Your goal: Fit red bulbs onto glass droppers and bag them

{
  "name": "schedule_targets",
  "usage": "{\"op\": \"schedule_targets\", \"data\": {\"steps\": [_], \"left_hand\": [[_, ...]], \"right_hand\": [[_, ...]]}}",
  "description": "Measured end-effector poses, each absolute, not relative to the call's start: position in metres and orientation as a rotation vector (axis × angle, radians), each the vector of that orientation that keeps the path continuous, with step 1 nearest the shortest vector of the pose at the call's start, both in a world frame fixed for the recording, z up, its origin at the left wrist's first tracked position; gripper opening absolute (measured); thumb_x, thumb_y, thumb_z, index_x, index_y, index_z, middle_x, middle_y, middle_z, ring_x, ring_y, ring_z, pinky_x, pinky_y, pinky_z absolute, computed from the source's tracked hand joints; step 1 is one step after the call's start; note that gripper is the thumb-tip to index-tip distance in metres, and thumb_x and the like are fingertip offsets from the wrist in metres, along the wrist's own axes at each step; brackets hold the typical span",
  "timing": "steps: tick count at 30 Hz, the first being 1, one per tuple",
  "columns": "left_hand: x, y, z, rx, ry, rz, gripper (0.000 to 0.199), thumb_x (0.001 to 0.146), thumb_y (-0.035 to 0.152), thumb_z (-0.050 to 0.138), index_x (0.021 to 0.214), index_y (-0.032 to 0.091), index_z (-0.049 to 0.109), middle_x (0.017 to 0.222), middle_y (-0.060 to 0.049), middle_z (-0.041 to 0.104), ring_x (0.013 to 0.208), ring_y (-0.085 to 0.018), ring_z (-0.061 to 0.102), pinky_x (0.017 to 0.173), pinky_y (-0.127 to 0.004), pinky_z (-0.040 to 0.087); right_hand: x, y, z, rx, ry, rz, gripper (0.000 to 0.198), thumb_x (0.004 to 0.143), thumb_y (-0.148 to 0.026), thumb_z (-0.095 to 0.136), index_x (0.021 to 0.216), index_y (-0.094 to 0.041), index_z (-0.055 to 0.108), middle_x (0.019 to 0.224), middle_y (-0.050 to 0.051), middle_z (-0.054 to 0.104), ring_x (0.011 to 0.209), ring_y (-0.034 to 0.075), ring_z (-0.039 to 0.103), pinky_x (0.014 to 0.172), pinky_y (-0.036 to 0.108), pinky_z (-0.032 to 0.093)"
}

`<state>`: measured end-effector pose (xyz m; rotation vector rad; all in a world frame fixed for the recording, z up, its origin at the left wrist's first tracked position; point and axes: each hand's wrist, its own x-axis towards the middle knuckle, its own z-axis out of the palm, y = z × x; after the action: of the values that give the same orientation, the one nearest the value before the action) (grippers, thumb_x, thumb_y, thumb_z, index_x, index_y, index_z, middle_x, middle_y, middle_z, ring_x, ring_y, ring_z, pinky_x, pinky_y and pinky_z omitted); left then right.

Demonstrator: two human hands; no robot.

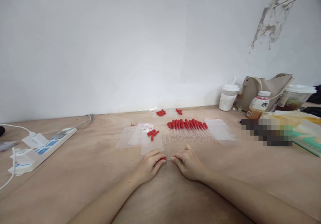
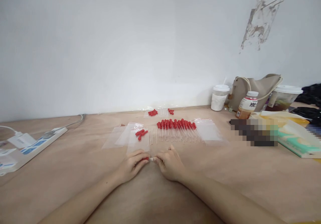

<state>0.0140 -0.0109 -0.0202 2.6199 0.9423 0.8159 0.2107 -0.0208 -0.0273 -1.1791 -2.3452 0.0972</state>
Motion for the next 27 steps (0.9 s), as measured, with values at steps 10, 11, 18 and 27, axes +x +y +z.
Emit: {"op": "schedule_targets", "data": {"steps": [10,11,18,27], "left_hand": [[-0.005,0.011,-0.03,3.133,0.637,0.643,0.024,0.089,0.017,0.037,0.105,0.018,0.055,0.072,-0.003,0.059,0.069,-0.015,0.053,0.066,-0.027,0.044],[-0.006,0.011,-0.03,3.121,0.628,0.67,0.025,0.089,0.017,0.038,0.108,0.019,0.054,0.076,-0.004,0.059,0.072,-0.015,0.054,0.07,-0.028,0.044],[-0.01,0.01,-0.026,2.391,1.267,1.108,0.041,0.081,0.027,0.052,0.12,0.025,0.041,0.111,-0.006,0.044,0.092,-0.017,0.05,0.073,-0.028,0.046],[-0.012,0.013,-0.028,2.371,1.233,1.019,0.02,0.079,0.022,0.052,0.098,0.021,0.054,0.099,-0.005,0.047,0.083,-0.016,0.051,0.07,-0.027,0.045]], "right_hand": [[0.214,-0.016,-0.03,-0.893,-2.525,-0.607,0.016,0.079,-0.01,0.045,0.071,-0.017,0.057,0.068,0.003,0.058,0.075,0.015,0.046,0.077,0.035,0.02],[0.214,-0.016,-0.029,-0.89,-2.523,-0.615,0.016,0.079,-0.011,0.045,0.072,-0.017,0.057,0.068,0.003,0.059,0.075,0.015,0.046,0.077,0.035,0.02],[0.216,0.012,0.001,-1.583,-2.018,-0.041,0.026,0.078,-0.027,0.044,0.059,-0.019,0.059,0.06,0.001,0.061,0.061,0.013,0.049,0.071,0.033,0.021],[0.177,0.07,-0.013,-1.95,-1.762,0.063,0.027,0.074,-0.032,0.042,0.06,-0.019,0.062,0.067,0.005,0.065,0.066,0.019,0.057,0.077,0.038,0.023]]}}
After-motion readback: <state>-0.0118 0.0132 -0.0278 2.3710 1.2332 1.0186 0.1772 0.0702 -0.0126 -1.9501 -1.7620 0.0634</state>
